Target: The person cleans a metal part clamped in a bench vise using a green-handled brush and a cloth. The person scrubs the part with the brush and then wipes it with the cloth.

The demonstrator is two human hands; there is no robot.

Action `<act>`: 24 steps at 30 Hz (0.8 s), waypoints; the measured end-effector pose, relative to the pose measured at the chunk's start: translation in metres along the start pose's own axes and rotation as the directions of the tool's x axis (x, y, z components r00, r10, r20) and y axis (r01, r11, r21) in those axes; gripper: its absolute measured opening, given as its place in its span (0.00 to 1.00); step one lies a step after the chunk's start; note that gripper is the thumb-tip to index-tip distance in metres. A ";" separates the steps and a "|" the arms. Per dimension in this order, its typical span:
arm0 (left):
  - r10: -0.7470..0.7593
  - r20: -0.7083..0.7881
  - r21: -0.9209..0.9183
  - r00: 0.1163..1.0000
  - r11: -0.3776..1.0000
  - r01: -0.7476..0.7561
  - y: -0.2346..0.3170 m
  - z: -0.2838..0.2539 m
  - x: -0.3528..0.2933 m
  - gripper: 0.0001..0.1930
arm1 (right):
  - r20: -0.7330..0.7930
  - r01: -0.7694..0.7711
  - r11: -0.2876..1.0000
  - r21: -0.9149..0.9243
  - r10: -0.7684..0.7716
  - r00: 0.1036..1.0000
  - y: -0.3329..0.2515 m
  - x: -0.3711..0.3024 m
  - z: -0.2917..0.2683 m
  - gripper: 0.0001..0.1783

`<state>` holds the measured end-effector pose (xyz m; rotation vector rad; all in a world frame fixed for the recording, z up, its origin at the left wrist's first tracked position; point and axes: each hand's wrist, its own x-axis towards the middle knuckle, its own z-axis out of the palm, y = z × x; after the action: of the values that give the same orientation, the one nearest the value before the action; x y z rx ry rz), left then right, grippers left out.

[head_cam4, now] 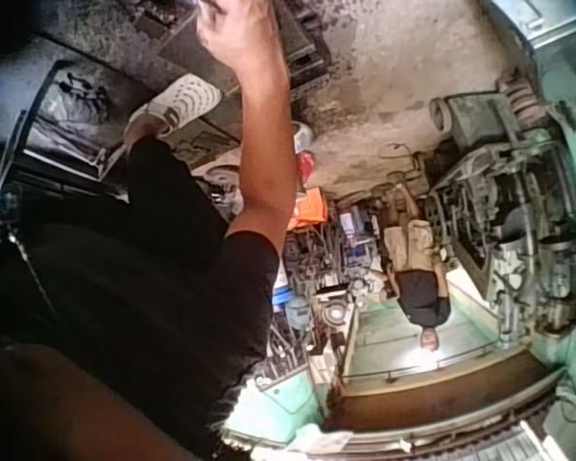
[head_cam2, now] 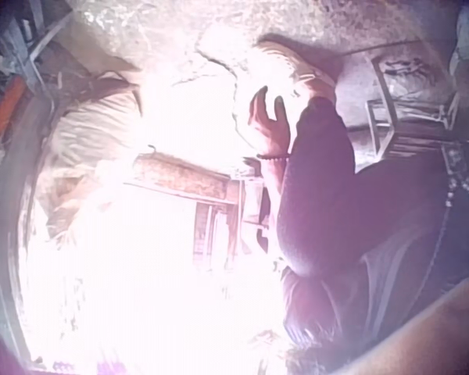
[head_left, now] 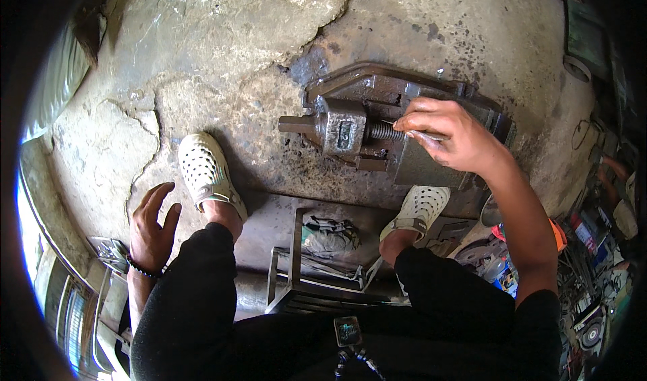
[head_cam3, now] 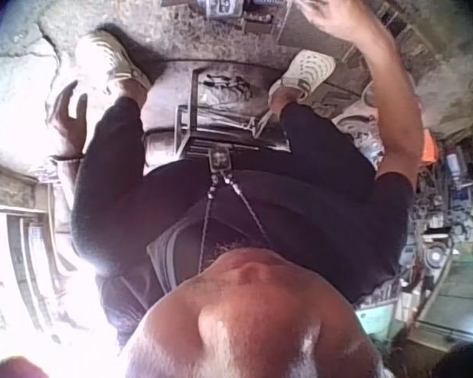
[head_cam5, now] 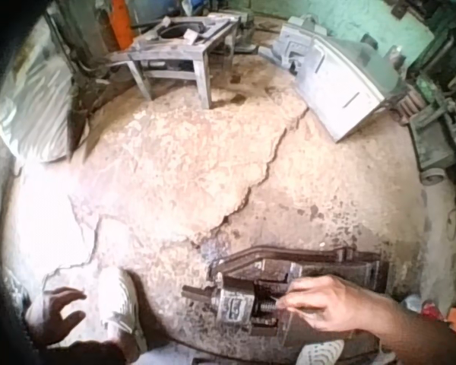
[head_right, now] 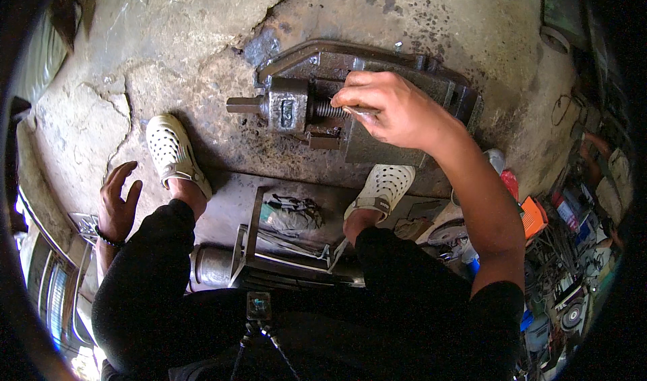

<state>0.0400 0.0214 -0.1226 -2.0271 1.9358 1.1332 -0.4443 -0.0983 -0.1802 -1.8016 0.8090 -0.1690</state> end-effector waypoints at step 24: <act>-0.051 0.001 -0.014 0.999 0.999 0.051 -0.003 -0.001 -0.005 0.18 | 0.181 0.090 0.985 -0.150 -0.062 0.982 -0.014 0.024 -0.025 0.23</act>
<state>0.0435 0.0249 -0.1201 -2.0707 1.8696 1.1383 -0.4319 -0.1296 -0.1645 -1.9672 0.6428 0.0054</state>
